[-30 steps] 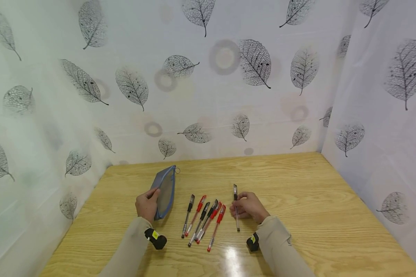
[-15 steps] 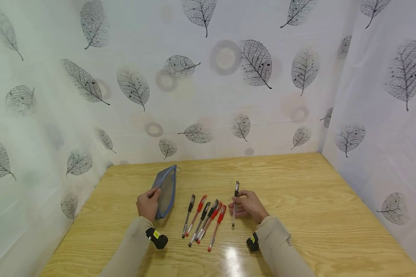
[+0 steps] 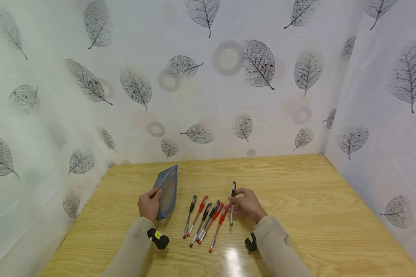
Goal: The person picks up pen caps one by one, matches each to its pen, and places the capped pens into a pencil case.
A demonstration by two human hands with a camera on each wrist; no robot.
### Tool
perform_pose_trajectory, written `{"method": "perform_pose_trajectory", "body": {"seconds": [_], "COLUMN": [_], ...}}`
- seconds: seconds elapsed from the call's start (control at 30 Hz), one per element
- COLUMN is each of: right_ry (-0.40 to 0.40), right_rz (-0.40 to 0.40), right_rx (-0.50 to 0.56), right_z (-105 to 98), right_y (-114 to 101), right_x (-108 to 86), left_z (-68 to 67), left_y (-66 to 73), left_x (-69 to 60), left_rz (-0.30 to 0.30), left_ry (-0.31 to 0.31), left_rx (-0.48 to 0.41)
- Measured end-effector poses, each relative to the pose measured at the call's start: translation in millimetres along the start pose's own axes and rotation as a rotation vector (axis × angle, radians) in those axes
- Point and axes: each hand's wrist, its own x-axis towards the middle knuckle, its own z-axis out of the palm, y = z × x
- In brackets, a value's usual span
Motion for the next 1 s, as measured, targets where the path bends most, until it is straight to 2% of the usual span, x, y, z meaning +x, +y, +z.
{"method": "perform_pose_trajectory", "body": {"seconds": [0.17,0.47,0.7,1.0], "right_ry": [0.01,-0.044,-0.084,-0.066], "right_rz": [-0.017,-0.028,-0.046,-0.03], "right_rx": [0.017,0.057,0.087,0.112], "right_z": [7,26,49,83], "right_y": [-5,-13,-21,-32], "right_x": [5.0,16.8,27.6,41.2], "left_z": [0.0,0.1,0.5,2.1], "left_y": [-1.4,-4.2,0.2,2.1], "left_x": [-0.7,-0.3,-2.6,-5.8], "left_rz": [0.014,0.02,0.012,0.029], "left_ry": [0.014,0.007,0.007,0.028], "left_rx": [0.007,0.007,-0.004,0.015]}}
